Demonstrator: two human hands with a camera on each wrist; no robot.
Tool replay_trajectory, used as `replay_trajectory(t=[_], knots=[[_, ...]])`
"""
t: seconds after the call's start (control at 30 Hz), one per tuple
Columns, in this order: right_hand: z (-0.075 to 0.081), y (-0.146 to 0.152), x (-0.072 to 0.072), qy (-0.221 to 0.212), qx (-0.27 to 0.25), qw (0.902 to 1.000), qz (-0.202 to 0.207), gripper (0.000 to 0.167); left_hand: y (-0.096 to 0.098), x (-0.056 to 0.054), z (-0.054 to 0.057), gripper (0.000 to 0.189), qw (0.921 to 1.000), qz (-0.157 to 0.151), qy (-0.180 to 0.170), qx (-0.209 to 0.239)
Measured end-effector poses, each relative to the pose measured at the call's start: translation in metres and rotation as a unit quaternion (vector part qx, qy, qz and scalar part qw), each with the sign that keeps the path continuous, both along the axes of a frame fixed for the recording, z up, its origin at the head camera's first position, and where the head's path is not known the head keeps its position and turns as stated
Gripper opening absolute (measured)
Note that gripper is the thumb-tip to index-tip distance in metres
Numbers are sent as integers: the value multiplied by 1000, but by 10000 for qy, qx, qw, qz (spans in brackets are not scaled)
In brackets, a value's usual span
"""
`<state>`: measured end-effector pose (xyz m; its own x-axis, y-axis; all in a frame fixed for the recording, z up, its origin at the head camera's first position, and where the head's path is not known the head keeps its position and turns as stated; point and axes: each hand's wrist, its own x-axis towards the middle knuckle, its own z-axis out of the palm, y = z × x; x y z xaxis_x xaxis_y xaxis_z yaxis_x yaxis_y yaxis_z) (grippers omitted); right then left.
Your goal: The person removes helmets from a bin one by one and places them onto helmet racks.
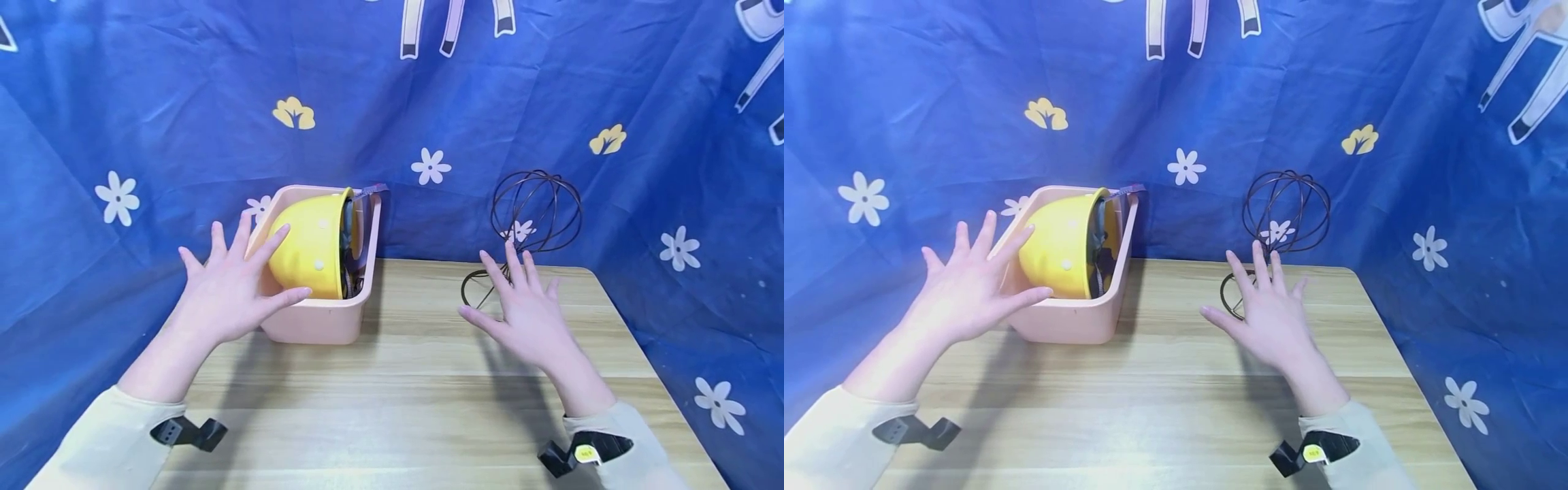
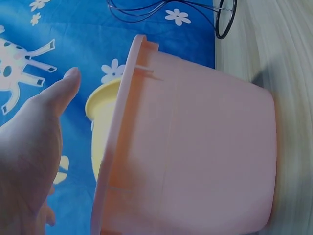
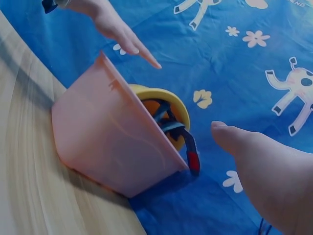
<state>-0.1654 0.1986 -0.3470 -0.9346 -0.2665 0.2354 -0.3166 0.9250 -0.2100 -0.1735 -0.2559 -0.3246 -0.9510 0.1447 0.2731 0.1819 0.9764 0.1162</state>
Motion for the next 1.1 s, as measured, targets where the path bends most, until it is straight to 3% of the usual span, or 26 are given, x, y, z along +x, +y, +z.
replay_trajectory(t=[0.33,0.87,1.1], knots=[[7,-22,-8,29,-317,9993,180,97,-15,-4,-2,105,9988,168,-128,437],[15,-50,-23,425,-766,9945,569,99,-37,-14,-14,99,9934,367,-274,1050],[16,-62,-26,396,-1312,9870,834,94,-48,-17,-23,95,9901,532,-263,1272]])
